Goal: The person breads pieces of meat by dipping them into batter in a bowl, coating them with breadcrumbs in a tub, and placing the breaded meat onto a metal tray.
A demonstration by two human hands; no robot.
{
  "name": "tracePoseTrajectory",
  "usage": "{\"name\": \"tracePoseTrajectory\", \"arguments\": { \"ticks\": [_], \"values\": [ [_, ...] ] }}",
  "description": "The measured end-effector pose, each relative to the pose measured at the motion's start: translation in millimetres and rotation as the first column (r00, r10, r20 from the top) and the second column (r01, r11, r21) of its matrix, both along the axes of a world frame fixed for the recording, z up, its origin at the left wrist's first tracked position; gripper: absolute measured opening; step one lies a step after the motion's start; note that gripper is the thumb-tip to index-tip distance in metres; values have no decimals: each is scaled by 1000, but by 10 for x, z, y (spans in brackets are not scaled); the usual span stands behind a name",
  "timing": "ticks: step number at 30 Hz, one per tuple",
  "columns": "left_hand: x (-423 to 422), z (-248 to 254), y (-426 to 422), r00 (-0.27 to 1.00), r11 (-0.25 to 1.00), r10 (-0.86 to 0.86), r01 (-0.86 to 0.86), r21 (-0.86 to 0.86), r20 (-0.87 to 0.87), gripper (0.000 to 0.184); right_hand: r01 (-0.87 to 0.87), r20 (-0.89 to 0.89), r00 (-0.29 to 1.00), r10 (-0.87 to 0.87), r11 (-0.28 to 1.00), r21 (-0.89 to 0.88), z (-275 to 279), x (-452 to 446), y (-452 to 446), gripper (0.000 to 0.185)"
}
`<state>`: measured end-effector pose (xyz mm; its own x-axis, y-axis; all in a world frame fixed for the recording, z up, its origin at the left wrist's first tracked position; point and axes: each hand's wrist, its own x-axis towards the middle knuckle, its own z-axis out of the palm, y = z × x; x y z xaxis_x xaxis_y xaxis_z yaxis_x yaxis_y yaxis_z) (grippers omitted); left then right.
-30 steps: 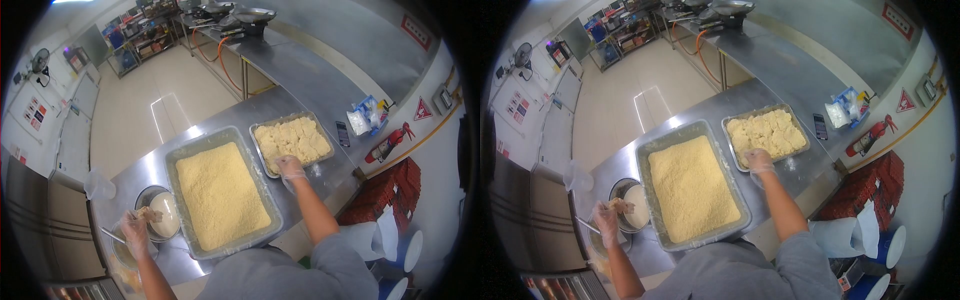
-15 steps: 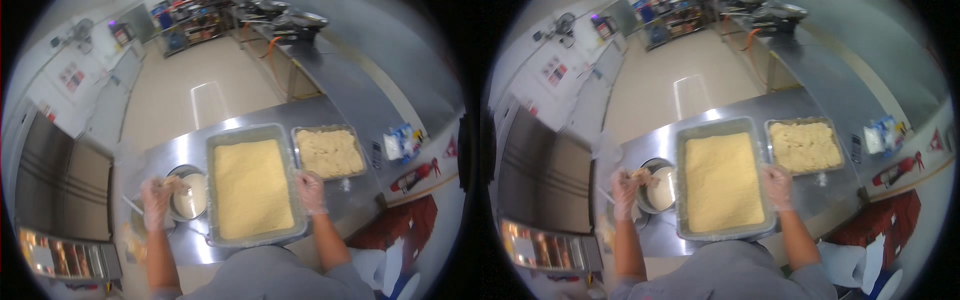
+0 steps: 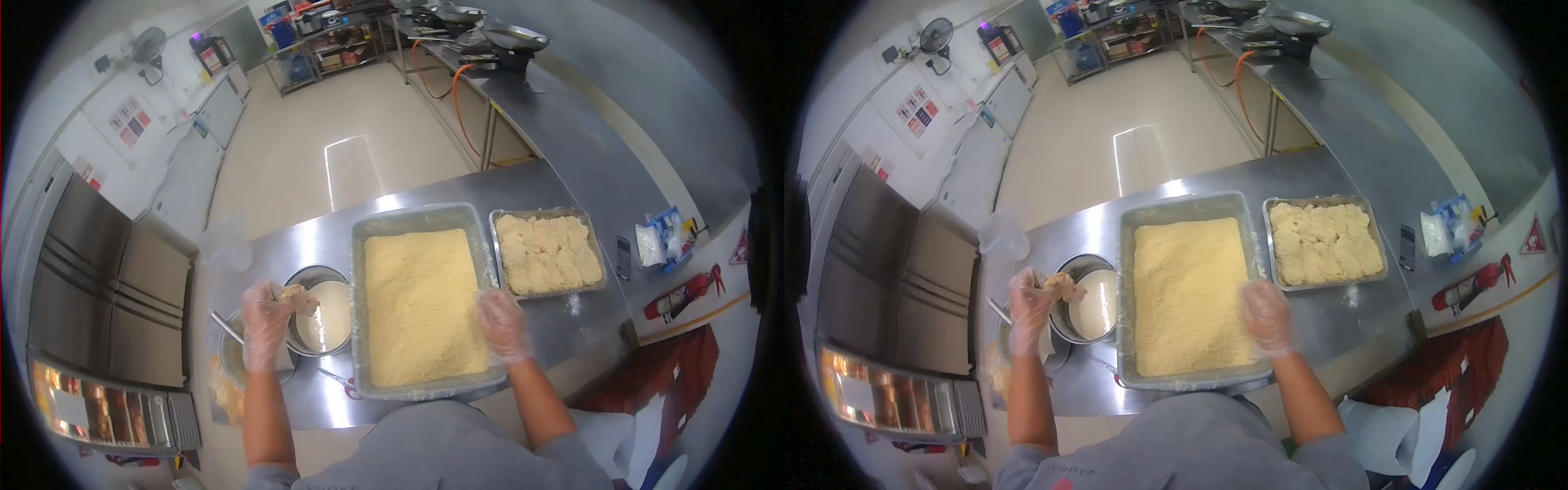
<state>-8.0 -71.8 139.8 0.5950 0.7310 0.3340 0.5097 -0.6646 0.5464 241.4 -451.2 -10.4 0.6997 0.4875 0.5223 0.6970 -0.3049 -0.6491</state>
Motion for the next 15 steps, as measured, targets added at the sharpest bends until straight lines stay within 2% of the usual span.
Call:
{"name": "tracePoseTrajectory", "arguments": {
  "ticks": [3, 6, 8, 9, 12, 15],
  "values": [
    [8, 34, -12, 996, 997, -73, 73, -7, 47, 35, -43, 91, 995, 47, 998, -51, 92, -28, -5, 17],
    [134, 400, -295, 973, 973, -219, 223, -59, 67, 29, -35, 99, 994, 40, 998, -52, 21, -11, -13, 17],
    [206, 524, -390, 963, 962, -268, 267, -62, -12, 27, -18, 107, 994, 25, 998, -66, 47, -22, -13, 16],
    [248, 539, -430, 954, 955, -294, 291, -66, -54, 26, -8, 109, 994, 16, 997, -73, 55, -33, -14, 16],
    [424, 397, -572, 911, 907, -413, 409, -96, -19, 23, -10, 99, 995, 14, 999, -39, 4, -23, -14, 14],
    [769, 432, -877, 875, 802, -484, 444, -400, 0, 23, -9, 94, 995, 12, 999, -32, 34, -35, -6, 13]
  ]
}}
